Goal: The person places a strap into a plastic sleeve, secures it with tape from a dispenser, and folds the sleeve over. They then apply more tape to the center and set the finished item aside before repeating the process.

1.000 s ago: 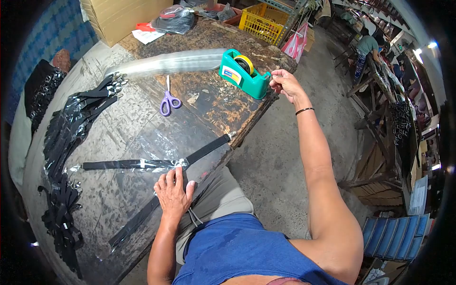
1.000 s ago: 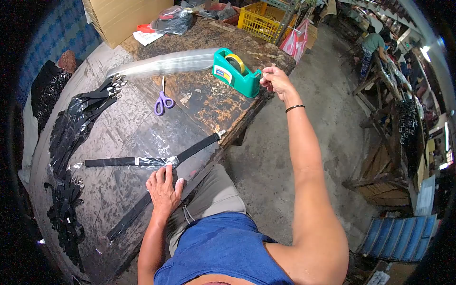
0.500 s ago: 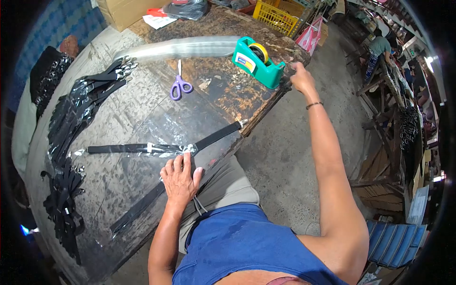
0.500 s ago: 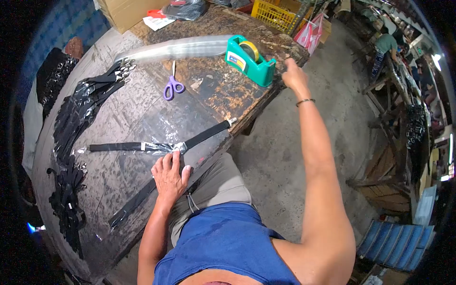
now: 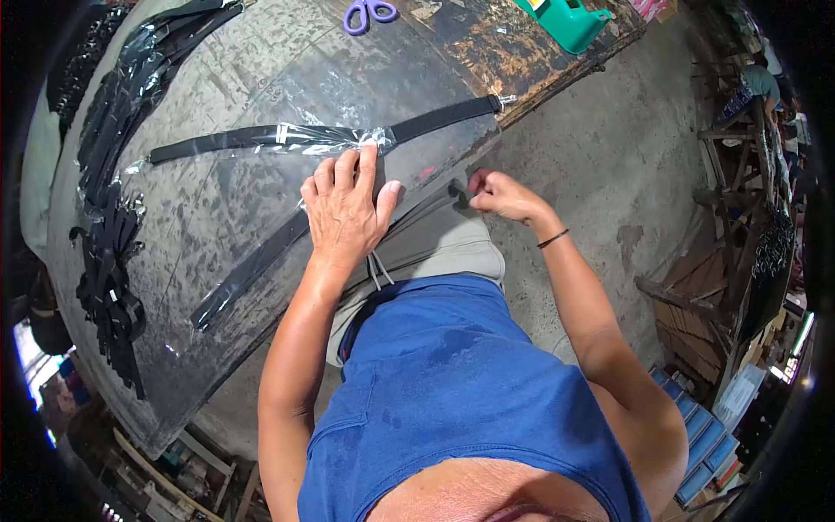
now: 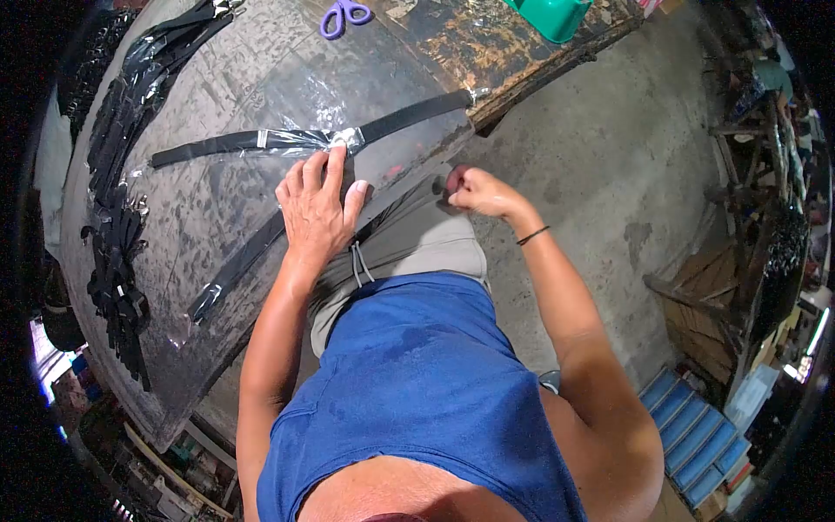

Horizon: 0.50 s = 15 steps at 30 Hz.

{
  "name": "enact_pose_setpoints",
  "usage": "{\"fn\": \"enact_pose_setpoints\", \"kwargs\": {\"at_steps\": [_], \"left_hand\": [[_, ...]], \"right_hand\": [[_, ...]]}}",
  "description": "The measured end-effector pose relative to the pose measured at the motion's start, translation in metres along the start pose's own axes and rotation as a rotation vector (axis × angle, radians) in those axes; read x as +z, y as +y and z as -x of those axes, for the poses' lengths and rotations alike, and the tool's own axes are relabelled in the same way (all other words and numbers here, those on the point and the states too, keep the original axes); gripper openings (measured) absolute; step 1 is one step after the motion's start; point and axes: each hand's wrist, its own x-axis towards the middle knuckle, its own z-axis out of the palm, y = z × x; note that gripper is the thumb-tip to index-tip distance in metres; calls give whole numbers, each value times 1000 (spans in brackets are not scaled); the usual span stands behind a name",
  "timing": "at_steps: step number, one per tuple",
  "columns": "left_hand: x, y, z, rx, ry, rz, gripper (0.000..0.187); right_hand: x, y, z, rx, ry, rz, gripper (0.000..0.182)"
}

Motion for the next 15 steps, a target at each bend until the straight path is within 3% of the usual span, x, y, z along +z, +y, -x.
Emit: {"fn": "enact_pose_setpoints", "kwargs": {"at_steps": [7,10,12,15], "left_hand": [[1,-1,0,-1,9,4,57],[1,-1,0,7,25,12,56],[0,-1,0,5,15,2,56],[1,-1,0,16,42,10,56]], "right_hand": [[24,37,-31,-91,-94,414,32],[34,53,-43,-15,-17,560,32],[39,61,-53,112,49,880,40],[38,51,-46,124,73,882,45]]}}
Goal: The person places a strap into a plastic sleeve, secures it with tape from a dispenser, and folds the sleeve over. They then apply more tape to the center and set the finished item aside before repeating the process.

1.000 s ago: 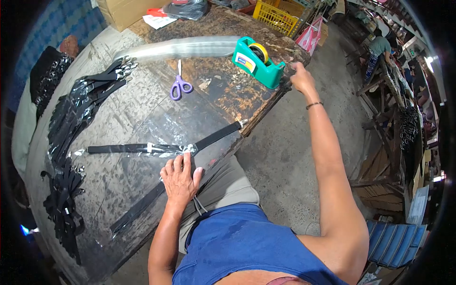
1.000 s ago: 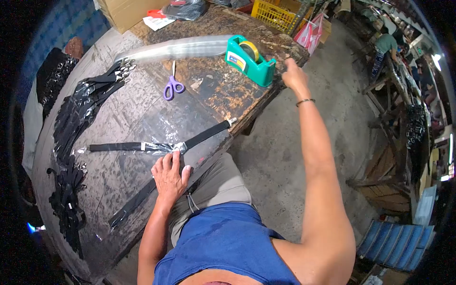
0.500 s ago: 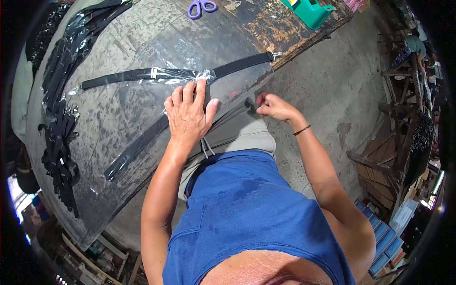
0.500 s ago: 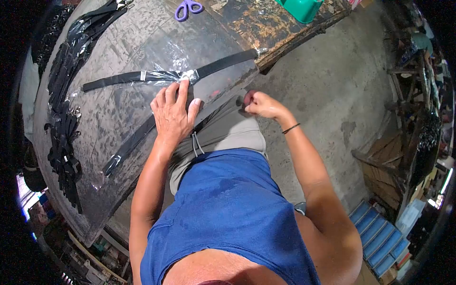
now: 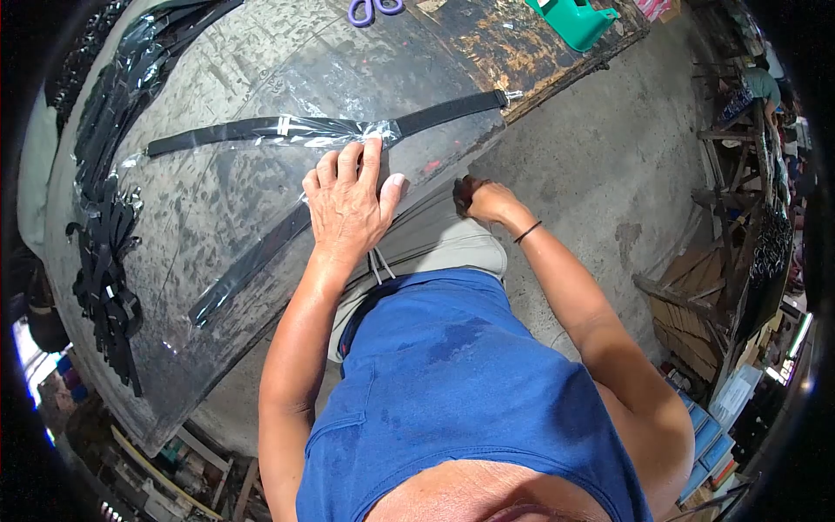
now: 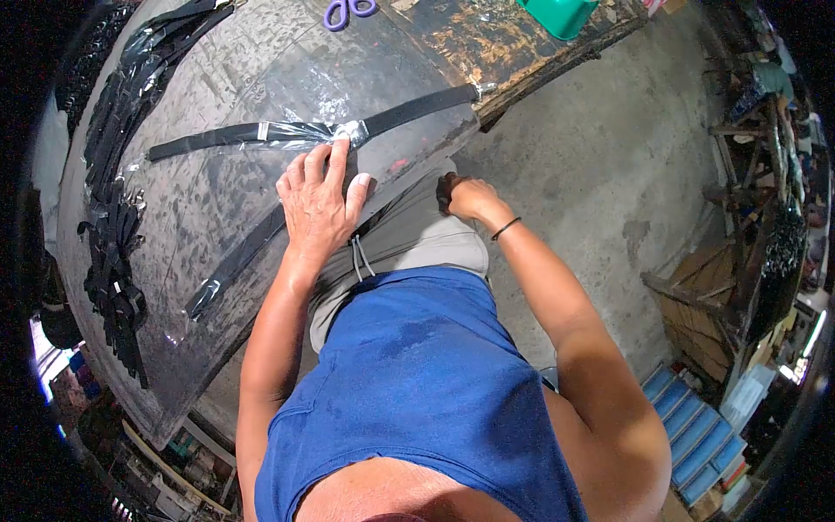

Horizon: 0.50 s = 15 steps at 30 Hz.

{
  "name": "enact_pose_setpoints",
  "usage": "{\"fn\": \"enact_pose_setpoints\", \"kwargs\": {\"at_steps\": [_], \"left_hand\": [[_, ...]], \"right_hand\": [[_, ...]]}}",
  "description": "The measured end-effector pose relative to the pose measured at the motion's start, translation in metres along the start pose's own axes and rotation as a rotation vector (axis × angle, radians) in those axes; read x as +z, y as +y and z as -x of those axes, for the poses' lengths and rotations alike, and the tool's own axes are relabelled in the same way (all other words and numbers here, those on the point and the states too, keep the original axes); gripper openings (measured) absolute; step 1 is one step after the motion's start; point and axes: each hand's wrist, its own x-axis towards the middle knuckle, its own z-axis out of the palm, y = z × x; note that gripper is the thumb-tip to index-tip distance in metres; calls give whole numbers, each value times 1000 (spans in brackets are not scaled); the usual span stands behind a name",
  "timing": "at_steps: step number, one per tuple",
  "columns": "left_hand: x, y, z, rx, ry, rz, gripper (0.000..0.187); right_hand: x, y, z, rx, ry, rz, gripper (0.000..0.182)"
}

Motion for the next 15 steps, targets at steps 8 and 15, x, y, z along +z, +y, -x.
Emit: {"fn": "enact_pose_setpoints", "kwargs": {"at_steps": [8,15], "left_hand": [[0,-1,0,2,11,5,55],[1,-1,0,-5,18,15,53]], "right_hand": [[-11,5,30,22,39,-388,50],[10,26,52,288,-26,-1097,36]]}}
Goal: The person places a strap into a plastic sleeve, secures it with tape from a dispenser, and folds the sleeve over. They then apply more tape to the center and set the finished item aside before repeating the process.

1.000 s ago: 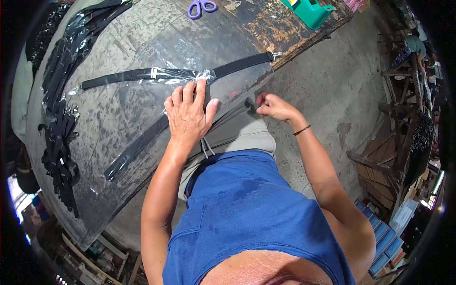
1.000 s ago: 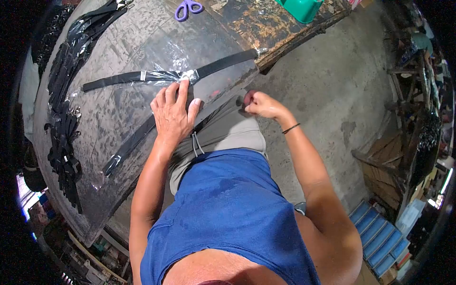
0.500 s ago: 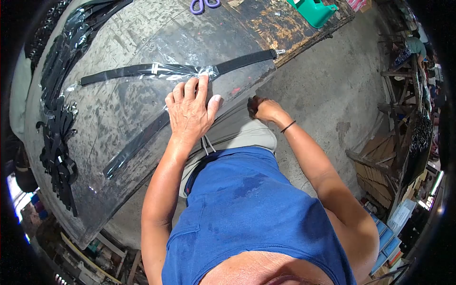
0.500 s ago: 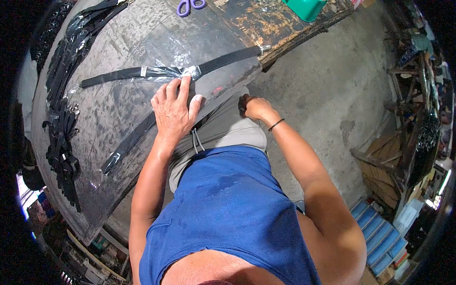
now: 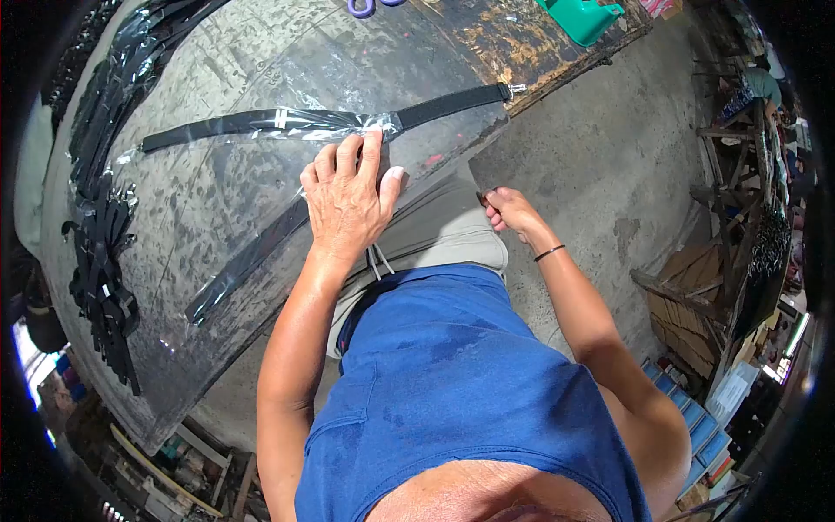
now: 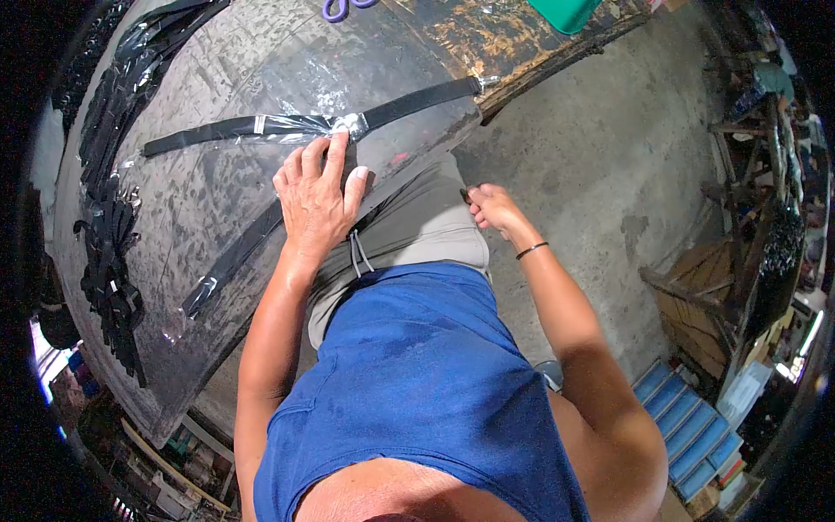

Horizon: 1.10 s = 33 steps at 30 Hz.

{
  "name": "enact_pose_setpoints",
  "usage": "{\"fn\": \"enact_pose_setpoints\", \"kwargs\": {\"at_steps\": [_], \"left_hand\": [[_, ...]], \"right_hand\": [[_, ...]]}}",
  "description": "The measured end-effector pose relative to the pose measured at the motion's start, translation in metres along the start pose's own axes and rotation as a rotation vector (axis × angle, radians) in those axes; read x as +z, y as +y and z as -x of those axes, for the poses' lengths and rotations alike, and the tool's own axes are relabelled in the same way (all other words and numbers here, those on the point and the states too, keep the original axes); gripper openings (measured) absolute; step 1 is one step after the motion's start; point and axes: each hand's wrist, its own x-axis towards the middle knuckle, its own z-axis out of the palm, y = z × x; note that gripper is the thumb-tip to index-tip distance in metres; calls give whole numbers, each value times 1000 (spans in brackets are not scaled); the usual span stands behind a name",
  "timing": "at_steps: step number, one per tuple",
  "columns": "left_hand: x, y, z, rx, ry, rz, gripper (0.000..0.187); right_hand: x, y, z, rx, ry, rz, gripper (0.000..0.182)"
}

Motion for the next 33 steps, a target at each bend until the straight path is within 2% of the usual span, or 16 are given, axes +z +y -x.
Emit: {"fn": "enact_pose_setpoints", "kwargs": {"at_steps": [4,7,9,13,15,17,21,23,25,28,32,33], "left_hand": [[-1,1,0,-4,-9,-11,53],[-1,2,0,-15,-22,-10,53],[-1,2,0,-11,-19,-17,53],[0,1,1,-1,8,-27,55],[-1,1,0,12,2,-25,57],[-3,1,-1,11,-2,-22,57],[-1,0,0,14,2,-9,58],[-2,1,0,0,-9,-4,59],[-3,2,0,-4,-4,-9,60],[-5,2,0,-7,-23,-4,60],[-2,1,0,-13,-18,6,60],[-2,1,0,-19,-14,4,60]], "right_hand": [[3,-4,13,12,13,-69,37],[9,-8,15,-5,18,13,34],[14,-3,12,-130,28,34,27],[16,1,7,-205,24,72,21],[14,-6,12,-297,115,201,17],[3,-22,24,-434,184,346,15],[-8,-102,75,-936,252,281,10],[-5,-142,87,-972,225,163,9],[12,-176,77,-1165,251,178,10],[41,-203,51,-1114,89,238,18],[61,-220,30,-1187,22,587,31],[62,-224,29,-1191,18,590,31]]}}
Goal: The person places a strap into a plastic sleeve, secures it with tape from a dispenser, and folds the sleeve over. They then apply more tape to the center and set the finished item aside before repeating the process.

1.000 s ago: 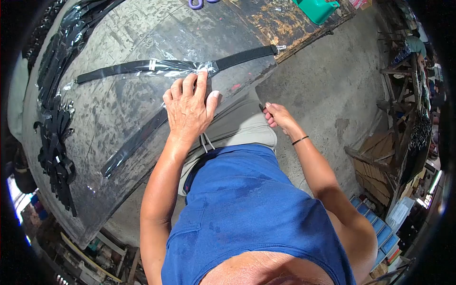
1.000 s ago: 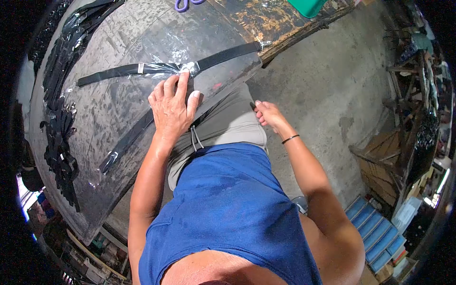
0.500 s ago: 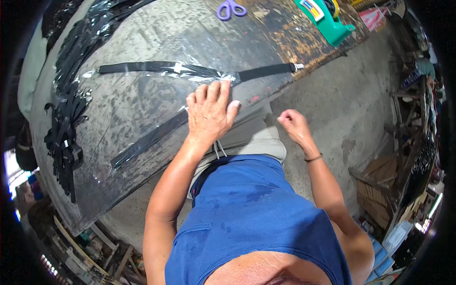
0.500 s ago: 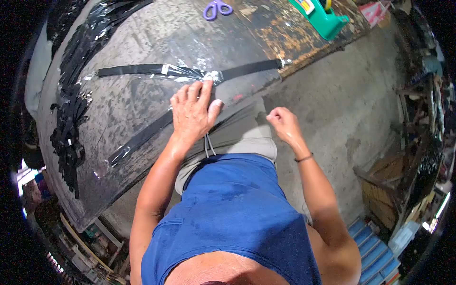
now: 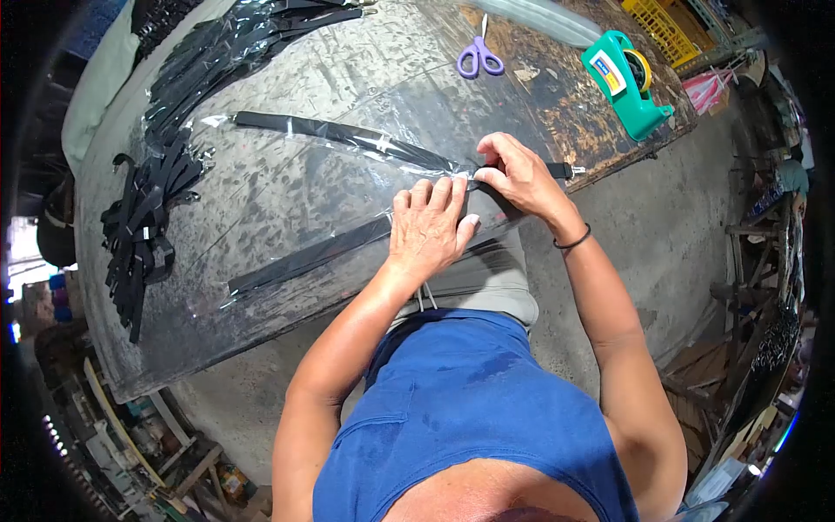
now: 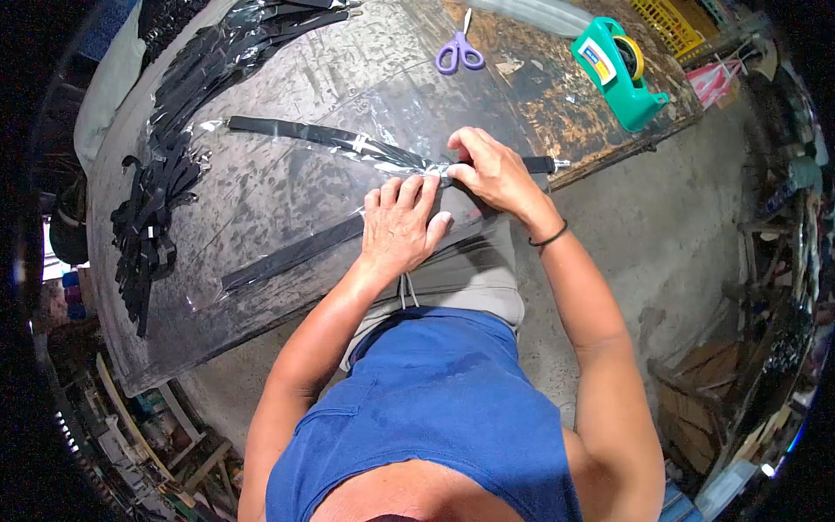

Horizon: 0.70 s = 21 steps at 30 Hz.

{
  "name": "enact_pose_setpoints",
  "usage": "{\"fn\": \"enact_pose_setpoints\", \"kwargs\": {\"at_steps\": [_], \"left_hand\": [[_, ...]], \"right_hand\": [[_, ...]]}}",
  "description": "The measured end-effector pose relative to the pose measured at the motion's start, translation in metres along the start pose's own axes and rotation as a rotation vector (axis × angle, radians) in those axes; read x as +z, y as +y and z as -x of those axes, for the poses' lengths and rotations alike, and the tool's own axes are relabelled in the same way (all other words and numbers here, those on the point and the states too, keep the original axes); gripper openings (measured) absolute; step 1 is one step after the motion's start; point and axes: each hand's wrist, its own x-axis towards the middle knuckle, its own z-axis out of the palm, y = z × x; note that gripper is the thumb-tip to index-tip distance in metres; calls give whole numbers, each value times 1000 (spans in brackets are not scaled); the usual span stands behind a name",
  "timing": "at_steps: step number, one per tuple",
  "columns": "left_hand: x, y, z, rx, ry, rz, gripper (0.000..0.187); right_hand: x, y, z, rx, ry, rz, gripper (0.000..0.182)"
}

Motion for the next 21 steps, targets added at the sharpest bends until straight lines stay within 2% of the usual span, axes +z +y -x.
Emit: {"fn": "enact_pose_setpoints", "kwargs": {"at_steps": [6,15,19,21], "left_hand": [[2,-1,0,10,3,3,60],[0,-3,0,12,-6,18,62],[0,-5,0,5,45,38,62],[-1,-3,-1,9,-11,16,60]], "right_hand": [[-7,-9,-10,22,-160,131,42],[-5,-11,-22,170,-241,167,45],[-3,-7,-25,158,-261,178,46],[-1,-5,-22,110,-203,156,49]]}}
